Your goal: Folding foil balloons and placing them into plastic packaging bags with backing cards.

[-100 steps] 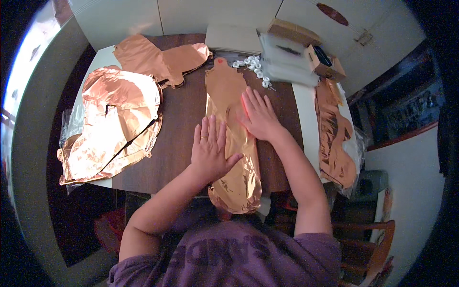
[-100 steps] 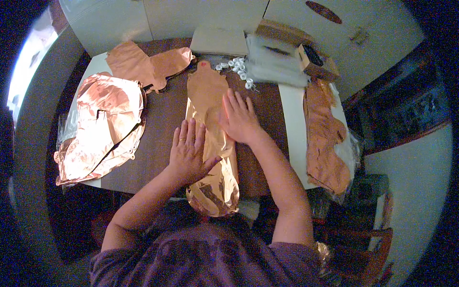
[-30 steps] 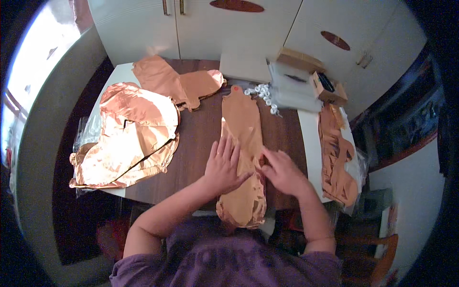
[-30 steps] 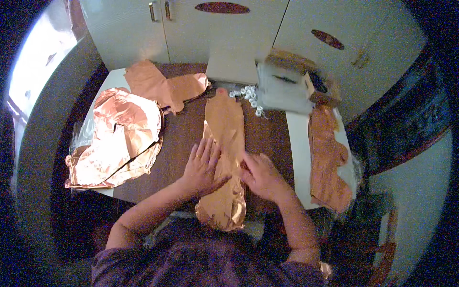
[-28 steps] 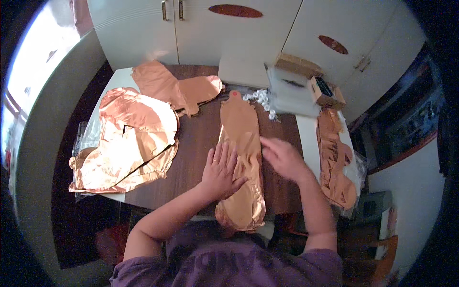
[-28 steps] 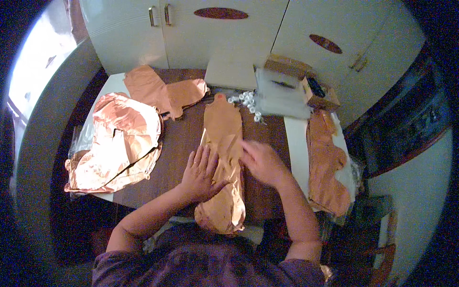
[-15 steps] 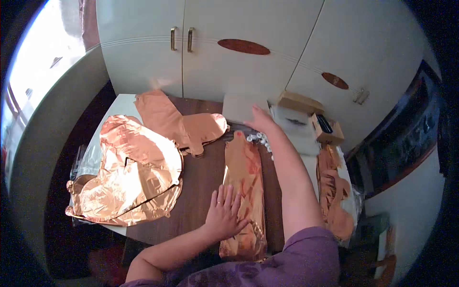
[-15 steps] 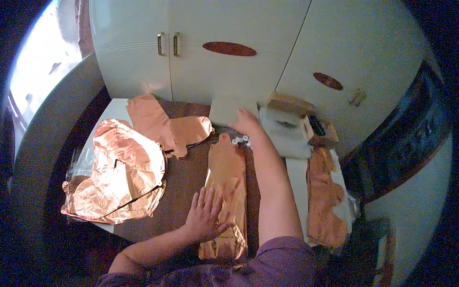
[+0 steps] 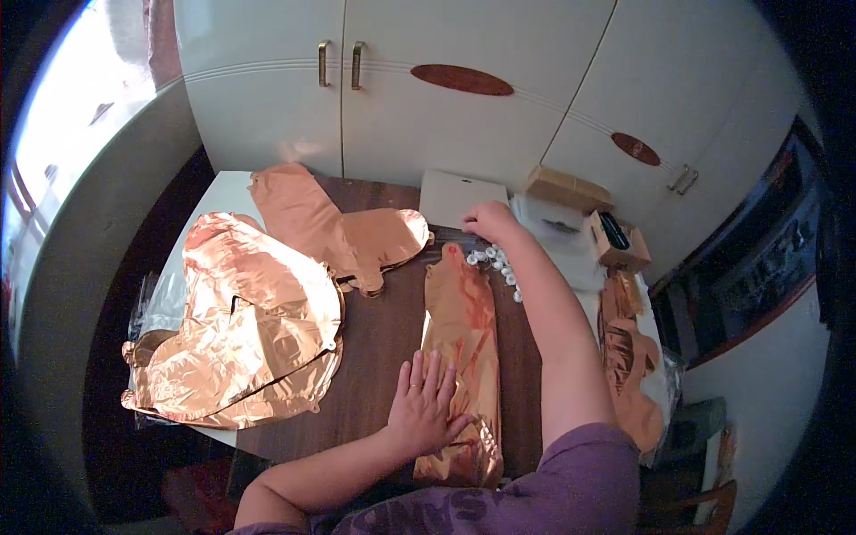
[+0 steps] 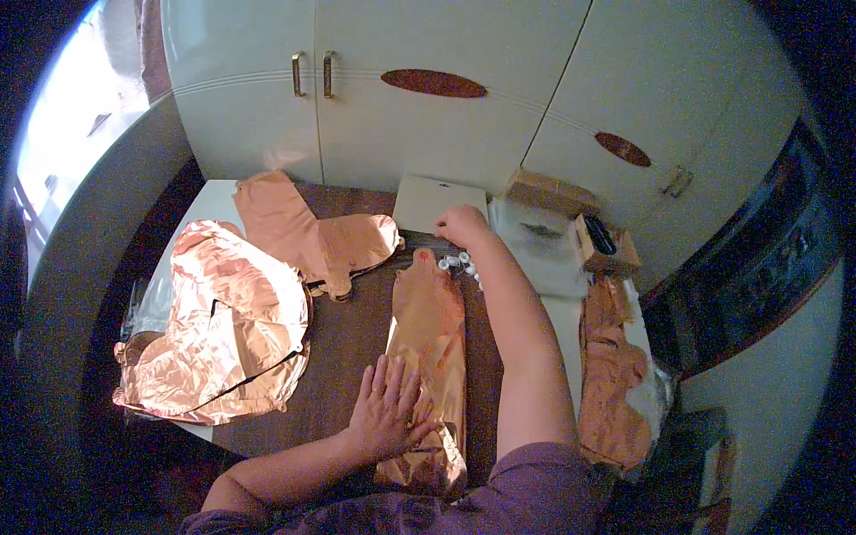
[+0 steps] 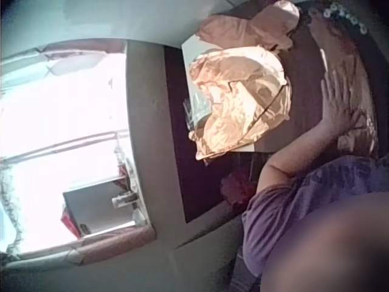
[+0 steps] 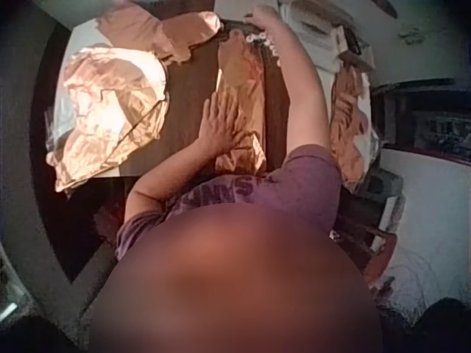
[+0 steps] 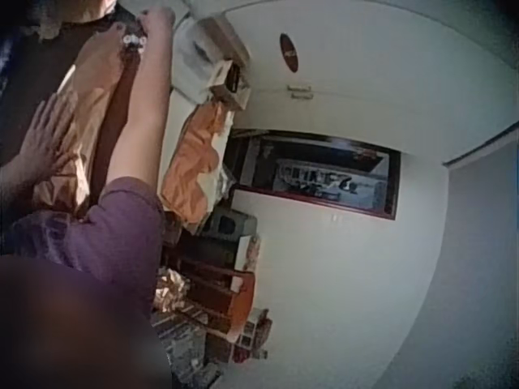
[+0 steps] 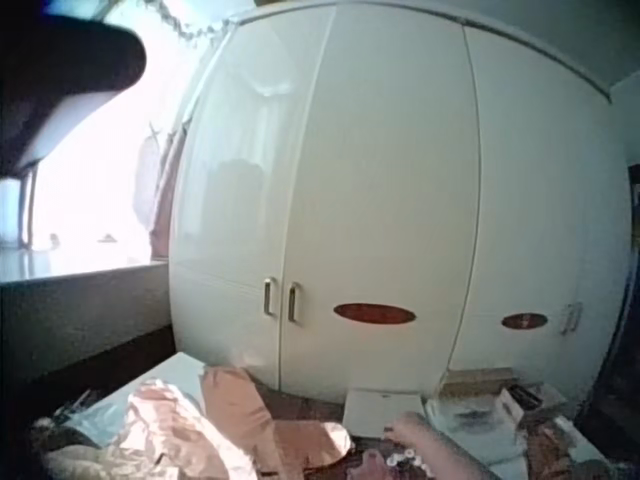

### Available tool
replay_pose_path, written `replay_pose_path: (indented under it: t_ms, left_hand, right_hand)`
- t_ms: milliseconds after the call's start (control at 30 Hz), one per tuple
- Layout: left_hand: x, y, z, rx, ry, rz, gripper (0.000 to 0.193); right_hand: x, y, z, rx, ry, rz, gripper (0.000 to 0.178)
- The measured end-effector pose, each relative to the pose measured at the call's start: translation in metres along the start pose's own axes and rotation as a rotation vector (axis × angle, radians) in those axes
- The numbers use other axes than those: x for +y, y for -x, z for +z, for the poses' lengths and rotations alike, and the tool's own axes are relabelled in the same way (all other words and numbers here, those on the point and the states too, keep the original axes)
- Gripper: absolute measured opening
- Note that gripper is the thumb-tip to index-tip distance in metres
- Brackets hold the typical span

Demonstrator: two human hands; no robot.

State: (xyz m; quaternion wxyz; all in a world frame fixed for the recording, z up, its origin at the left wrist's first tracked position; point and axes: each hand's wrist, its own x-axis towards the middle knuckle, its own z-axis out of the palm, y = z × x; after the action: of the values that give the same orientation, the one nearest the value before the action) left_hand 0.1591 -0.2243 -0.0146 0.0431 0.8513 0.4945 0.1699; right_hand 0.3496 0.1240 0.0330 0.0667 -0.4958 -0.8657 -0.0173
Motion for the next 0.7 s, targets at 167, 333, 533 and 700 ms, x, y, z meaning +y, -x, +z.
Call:
replay_pose_path:
  t_ms: [167,333,533,700]
  left_hand:
    - [0.000,0.003,0.004,0.043,0.029,-0.004,0.089]
    - [0.002,0.000,-0.001,0.024,0.029,0.028,0.087]
    - [-0.001,0.003,0.008,0.027,0.000,-0.012,0.093]
    - [0.001,-0.001,0.002,0.122,0.235,-0.136,0.093]
  right_hand:
    - [-0.009,-0.004,-0.015,-0.103,-0.022,0.044,0.020]
    - [-0.022,0.010,-0.013,0.230,0.199,0.106,0.015]
    - [-0.096,0.088,-0.124,0.901,-0.073,0.079,0.008]
    - [-0.120,0.226,-0.103,0.685,-1.230,0.427,0.013]
